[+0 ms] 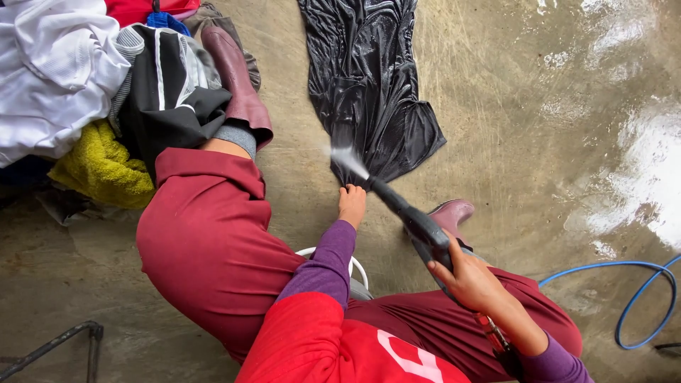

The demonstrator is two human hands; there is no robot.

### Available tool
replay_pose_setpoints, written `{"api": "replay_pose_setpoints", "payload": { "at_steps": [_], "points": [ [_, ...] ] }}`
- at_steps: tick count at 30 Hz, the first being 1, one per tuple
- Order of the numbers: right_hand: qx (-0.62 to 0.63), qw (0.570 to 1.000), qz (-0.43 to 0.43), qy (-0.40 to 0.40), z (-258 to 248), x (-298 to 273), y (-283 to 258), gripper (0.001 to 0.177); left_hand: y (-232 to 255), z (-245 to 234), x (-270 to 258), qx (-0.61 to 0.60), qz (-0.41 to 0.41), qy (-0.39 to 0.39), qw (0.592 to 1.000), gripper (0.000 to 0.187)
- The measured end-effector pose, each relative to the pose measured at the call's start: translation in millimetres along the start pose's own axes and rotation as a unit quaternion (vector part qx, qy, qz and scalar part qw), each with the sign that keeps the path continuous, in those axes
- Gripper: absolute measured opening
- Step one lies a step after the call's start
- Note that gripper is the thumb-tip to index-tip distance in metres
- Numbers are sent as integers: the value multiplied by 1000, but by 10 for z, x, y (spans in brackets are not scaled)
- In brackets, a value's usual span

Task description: Washing individual items of clothing by spreading them on the floor and spraying them with a pressure washer.

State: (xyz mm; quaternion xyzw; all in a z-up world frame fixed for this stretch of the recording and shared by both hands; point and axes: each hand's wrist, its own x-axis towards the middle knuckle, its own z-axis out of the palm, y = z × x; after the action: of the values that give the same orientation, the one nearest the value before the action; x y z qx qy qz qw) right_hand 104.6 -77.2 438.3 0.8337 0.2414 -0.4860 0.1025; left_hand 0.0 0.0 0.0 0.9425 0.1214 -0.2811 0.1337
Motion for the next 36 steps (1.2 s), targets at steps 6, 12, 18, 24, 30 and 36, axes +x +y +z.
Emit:
{"api": "replay_pose_setpoints", "payload": {
  "at_steps": [6,12,18,24,30,36],
  "points": [
    [65,997,35,29,-306,36,-187,78,1,19,48,-85,-4,-124,989,38],
    [21,999,14,-26,-193,96,-134,79,47,224,-5,-156,22,-156,975,75],
    [101,992,50,49,-283,6,-147,74,81,265,-306,-200,23,-309,930,70],
    [44,997,56,10,26,127,303,71,30,331,-173,-170,29,-324,930,51],
    [99,987,108,61,11,-6,445,72,87,161,-241,-178,28,-265,947,31],
    [111,980,148,67,4,-88,525,60,251,19,-64,-146,33,39,988,19]
  ]
}}
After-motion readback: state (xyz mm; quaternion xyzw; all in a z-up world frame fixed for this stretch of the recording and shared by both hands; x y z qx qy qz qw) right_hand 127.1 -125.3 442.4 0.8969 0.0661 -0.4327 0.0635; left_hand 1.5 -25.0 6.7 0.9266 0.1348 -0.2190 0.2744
